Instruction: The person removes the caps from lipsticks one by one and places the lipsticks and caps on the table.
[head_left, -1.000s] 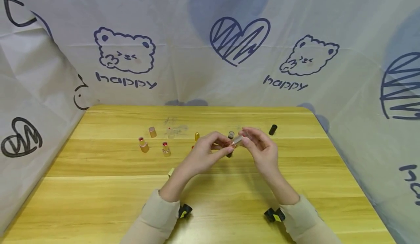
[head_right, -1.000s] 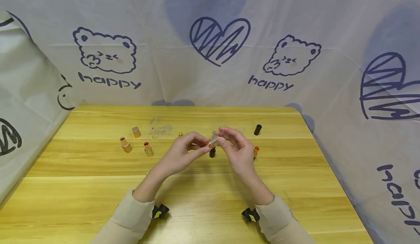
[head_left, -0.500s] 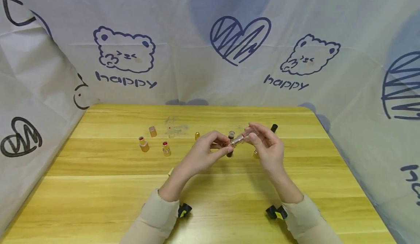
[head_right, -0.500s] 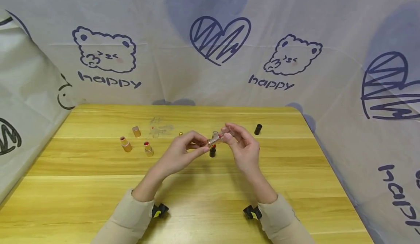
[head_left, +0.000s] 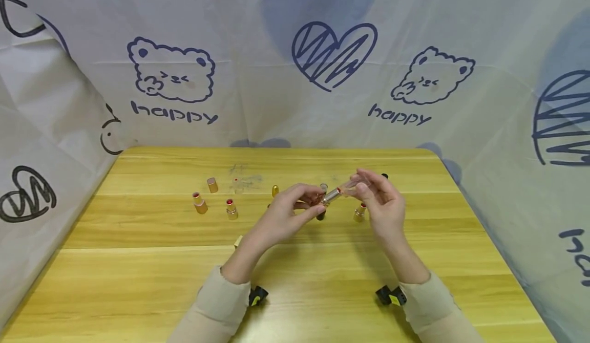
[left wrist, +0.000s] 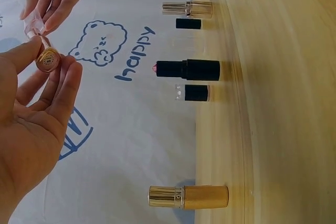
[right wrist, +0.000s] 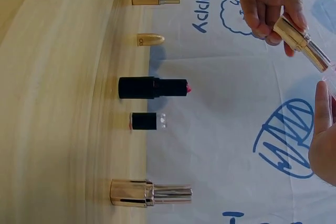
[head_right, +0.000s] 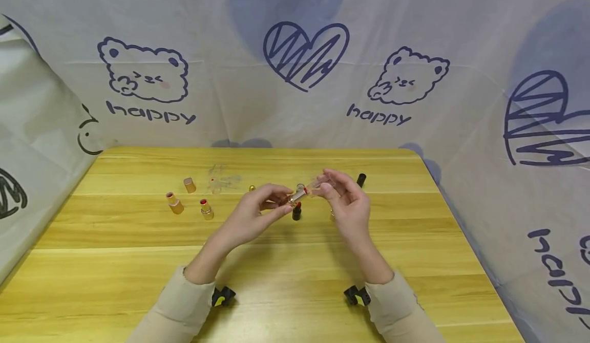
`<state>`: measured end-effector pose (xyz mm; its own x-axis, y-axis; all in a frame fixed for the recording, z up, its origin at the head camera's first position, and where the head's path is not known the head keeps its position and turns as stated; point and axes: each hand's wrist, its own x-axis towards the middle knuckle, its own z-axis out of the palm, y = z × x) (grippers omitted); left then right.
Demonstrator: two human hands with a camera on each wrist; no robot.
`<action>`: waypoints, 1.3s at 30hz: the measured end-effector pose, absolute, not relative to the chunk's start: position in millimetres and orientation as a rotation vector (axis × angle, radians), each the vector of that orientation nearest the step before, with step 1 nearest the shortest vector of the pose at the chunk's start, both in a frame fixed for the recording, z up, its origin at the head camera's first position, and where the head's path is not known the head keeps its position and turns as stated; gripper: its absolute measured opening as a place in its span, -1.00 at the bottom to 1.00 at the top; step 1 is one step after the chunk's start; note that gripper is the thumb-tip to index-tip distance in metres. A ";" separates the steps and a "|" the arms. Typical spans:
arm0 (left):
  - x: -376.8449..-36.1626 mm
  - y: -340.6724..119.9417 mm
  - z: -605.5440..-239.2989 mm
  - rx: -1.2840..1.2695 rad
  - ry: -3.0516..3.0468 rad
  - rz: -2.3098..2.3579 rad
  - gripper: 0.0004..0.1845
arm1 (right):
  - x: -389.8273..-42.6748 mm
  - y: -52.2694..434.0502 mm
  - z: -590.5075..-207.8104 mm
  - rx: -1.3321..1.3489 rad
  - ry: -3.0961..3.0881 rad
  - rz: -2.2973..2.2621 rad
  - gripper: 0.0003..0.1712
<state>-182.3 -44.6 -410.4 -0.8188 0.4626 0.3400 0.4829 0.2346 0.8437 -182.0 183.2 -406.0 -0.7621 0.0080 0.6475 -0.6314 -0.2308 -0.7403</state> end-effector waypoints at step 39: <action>-183.7 -31.2 -426.3 -0.998 -2.821 -1.449 -0.70 | -181.7 227.2 -420.6 0.864 -2.640 1.729 -0.67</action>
